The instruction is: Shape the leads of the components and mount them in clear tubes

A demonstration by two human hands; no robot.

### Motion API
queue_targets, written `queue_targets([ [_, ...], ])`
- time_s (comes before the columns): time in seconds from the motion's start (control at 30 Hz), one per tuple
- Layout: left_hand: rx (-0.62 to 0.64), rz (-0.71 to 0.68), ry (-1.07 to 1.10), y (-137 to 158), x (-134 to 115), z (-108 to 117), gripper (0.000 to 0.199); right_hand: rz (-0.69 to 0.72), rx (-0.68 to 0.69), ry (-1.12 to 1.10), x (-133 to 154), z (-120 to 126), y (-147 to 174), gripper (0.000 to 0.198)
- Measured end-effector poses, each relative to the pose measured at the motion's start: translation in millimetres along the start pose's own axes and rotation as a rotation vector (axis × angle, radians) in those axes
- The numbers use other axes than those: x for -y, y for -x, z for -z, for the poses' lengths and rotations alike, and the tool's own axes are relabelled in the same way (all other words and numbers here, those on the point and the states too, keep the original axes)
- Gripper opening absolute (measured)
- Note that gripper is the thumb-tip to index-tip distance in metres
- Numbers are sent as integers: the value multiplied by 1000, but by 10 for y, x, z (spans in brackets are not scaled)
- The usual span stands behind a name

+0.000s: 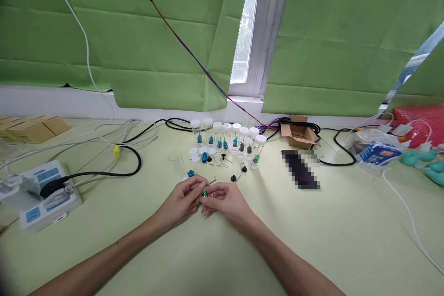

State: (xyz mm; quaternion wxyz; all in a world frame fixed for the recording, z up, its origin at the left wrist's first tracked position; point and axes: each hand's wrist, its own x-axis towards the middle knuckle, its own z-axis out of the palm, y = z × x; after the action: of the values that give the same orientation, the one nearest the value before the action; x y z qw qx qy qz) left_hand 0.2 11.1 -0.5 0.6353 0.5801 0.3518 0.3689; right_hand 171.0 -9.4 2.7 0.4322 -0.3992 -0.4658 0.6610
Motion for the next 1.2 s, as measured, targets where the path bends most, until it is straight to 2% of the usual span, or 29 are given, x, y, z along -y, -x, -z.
queue_targets([
  [0.23, 21, 5, 65, -2, -25, -21, 30, 6, -21, -27, -25, 31, -18, 43],
  [1.2, 100, 75, 1, -3, -107, -19, 33, -9, -26, -12, 34, 50, 8, 45],
])
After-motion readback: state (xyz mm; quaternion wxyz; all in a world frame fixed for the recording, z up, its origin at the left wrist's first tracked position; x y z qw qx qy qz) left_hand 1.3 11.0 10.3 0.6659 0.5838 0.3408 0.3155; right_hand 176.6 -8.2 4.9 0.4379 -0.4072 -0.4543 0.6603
